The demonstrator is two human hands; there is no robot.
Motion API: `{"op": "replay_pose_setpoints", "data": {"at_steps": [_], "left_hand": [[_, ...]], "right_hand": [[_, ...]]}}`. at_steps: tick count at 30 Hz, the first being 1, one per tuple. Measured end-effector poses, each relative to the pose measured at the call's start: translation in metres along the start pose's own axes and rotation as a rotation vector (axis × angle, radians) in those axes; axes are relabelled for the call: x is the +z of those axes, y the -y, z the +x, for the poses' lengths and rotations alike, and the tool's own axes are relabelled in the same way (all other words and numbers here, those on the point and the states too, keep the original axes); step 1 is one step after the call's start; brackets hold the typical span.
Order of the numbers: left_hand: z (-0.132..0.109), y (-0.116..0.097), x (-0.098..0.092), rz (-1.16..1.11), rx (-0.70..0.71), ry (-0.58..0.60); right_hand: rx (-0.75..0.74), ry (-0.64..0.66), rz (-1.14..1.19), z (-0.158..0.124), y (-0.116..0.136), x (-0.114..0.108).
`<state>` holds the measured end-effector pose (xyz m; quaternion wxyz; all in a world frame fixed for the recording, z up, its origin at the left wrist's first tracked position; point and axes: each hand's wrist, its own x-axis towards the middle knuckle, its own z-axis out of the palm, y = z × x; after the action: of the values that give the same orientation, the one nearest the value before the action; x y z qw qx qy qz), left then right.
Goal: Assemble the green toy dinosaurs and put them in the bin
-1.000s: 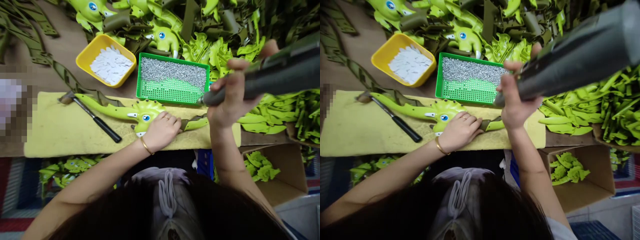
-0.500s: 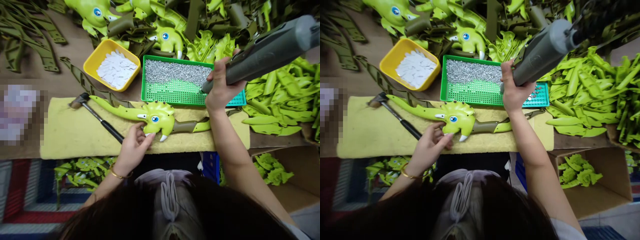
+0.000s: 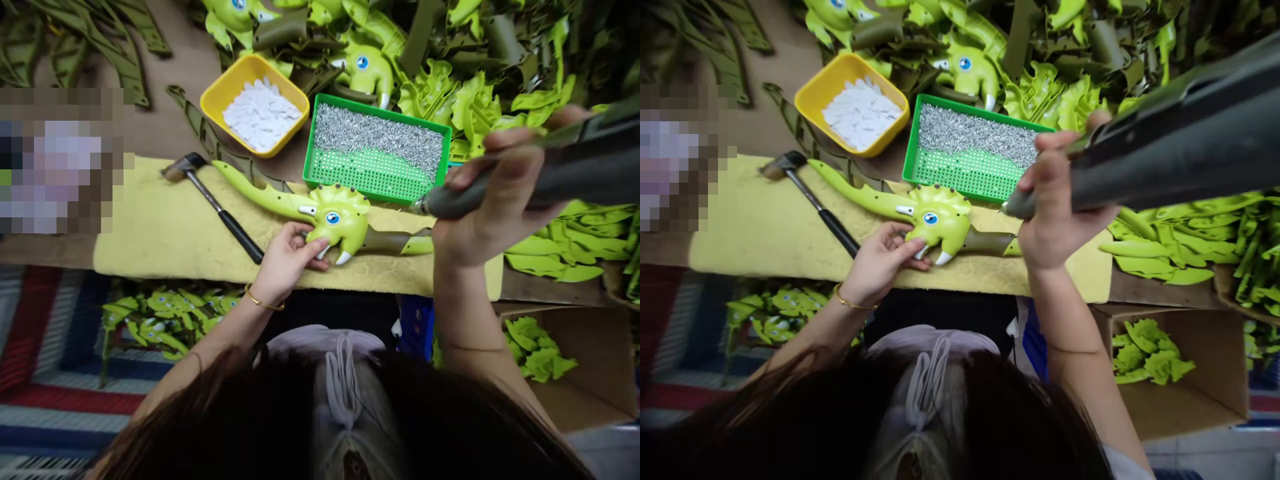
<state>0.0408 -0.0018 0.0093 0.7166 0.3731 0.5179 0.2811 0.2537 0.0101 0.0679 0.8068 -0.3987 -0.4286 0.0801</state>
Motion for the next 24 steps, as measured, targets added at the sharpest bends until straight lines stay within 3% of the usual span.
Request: {"op": "replay_pose_setpoints", "data": {"at_steps": [4, 9, 19, 21, 24], "left_hand": [[0.003, 0.003, 0.004, -0.027, 0.015, 0.006], [0.002, 0.005, 0.005, -0.051, 0.037, 0.004], [-0.001, 0.013, 0.010, -0.090, 0.076, -0.044], [0.000, 0.015, 0.009, -0.080, 0.045, -0.034], [0.001, 0.015, 0.008, -0.076, 0.023, -0.029]], "right_hand": [[0.108, 0.126, -0.020, -0.043, 0.026, 0.003], [0.086, 0.188, -0.063, -0.066, 0.021, -0.003], [0.121, 0.331, -0.014, -0.065, 0.025, 0.000], [0.116, 0.281, -0.025, -0.052, 0.017, 0.000], [0.041, 0.105, -0.155, -0.026, -0.014, -0.001]]}}
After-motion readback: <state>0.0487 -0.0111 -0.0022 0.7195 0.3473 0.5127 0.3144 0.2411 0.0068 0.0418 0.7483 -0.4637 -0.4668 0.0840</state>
